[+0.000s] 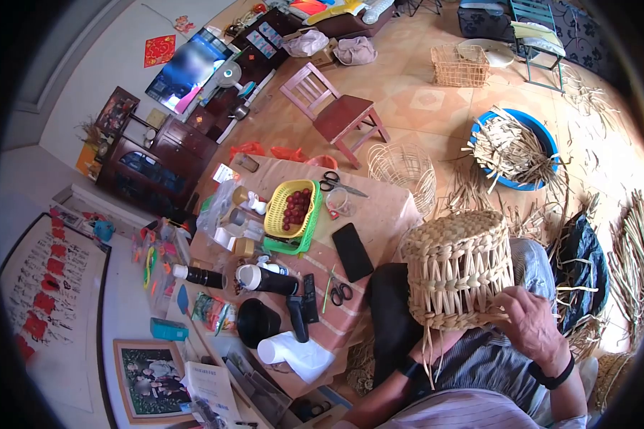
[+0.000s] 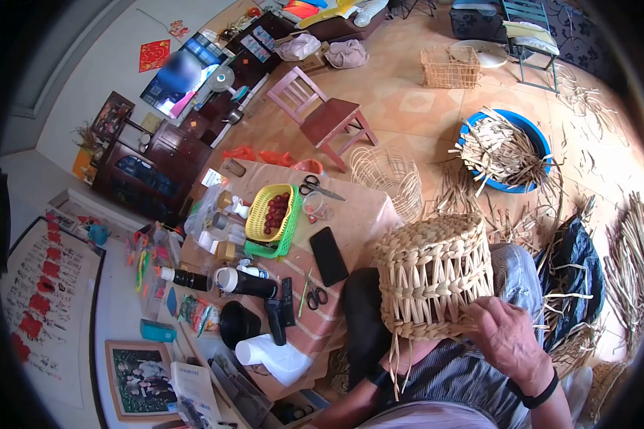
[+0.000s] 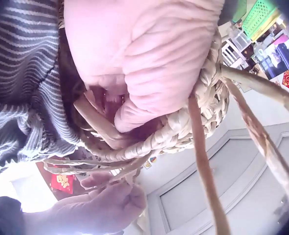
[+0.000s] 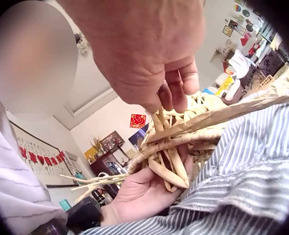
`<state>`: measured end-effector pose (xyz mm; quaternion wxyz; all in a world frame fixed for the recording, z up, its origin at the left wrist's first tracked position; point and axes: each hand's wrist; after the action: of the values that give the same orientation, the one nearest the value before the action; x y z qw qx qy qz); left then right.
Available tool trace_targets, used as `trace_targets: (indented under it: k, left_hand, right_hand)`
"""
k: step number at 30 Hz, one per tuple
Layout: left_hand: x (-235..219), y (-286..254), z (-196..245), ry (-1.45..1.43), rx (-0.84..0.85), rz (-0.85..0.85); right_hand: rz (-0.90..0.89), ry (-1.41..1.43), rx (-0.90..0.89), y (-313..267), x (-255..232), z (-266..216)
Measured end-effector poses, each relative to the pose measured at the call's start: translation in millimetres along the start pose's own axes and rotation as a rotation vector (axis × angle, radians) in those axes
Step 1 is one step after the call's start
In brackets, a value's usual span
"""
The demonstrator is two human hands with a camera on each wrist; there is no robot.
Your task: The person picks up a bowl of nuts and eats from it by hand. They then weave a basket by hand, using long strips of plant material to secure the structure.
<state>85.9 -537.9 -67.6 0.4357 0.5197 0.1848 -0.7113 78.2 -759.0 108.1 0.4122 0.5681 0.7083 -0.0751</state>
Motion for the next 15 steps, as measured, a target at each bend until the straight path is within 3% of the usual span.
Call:
trace_targets:
  k: [2, 3, 5, 9, 11, 13, 15]
  left_hand:
    - [19.1, -1.1, -2.0, -0.311, -0.050, 0.100]
    - [27.8, -1.9, -2.1, -0.619, -0.146, 0.078]
    - [27.6, -2.1, -3.2, -0.927, -0.239, -0.029]
    - [-13.2, 10.1, -0.8, -0.668, -0.214, -0.312]
    - [-19.4, 8.1, -0.7, -0.378, -0.177, -0.276]
    - [-6.0, -4.4, -4.3, -0.084, -0.113, -0.105]
    - [-1.2, -14.1, -8.1, -0.083, -0.115, -0.131]
  right_hand:
    - [-0.082, -0.005, -0.022, 3.3, 1.4, -1.4]
    - [-0.102, -0.009, -0.037, -0.4, 9.3, 8.2]
    - [-0.123, -0.011, -0.058, -5.5, 13.0, 15.8]
    - [-0.100, -0.044, -0.042, -8.2, 5.8, 12.1]
    - [-0.086, -0.072, -0.024, -9.8, 0.4, 5.9]
    - [-0.094, -0.110, 0.008, -13.7, -10.0, -1.2]
    - [-0.081, -0.146, -0.017, -15.7, -19.3, -8.7]
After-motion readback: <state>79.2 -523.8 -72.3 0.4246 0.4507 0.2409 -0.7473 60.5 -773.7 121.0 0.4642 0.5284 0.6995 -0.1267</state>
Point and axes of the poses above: each hand's wrist, its own y-axis towards the middle knuckle, its own x-axis out of the palm, z = x × y, and after that the axes turned 13 degrees about y, right-handed
